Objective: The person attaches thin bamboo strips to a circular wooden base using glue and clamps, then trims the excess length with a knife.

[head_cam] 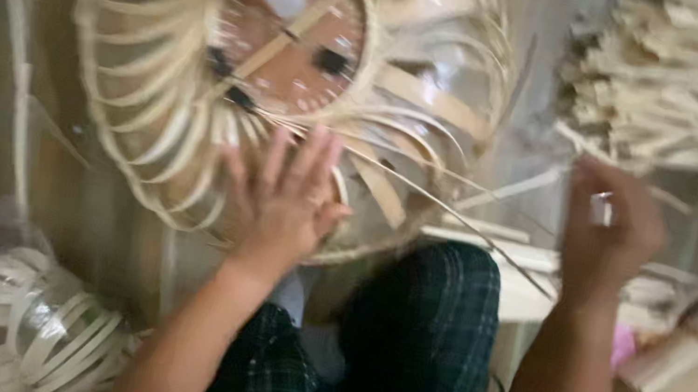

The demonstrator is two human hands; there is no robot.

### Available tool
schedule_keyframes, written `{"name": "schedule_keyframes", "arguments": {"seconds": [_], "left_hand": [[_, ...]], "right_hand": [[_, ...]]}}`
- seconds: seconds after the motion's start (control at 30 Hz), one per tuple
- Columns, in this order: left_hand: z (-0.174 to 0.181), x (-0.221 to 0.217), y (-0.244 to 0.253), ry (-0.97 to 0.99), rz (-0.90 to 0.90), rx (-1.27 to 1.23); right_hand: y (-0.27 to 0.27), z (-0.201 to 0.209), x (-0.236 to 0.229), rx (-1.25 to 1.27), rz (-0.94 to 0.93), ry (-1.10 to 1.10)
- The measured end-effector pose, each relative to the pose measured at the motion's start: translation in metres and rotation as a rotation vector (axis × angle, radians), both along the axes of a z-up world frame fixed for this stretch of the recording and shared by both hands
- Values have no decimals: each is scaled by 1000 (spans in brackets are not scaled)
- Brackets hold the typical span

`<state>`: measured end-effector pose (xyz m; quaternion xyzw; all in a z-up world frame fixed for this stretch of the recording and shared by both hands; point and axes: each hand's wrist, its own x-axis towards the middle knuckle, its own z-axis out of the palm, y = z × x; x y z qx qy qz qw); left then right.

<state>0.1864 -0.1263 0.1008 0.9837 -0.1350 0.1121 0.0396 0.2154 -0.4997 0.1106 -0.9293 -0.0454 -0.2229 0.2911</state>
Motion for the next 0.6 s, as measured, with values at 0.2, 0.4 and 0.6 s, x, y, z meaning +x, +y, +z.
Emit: {"name": "schedule_keyframes", "arguments": {"seconds": [0.2,0.4,0.6], "left_hand": [[1,1,9,43,-7,109],[14,-5,8,-2,-34,-13],[22,-5,5,56,-16,-49]], "right_hand": [[-118,-139,-70,-3,-543,476],[-48,-220,-83,71,-75,713],[6,-215,-17,-248,280,972]]}}
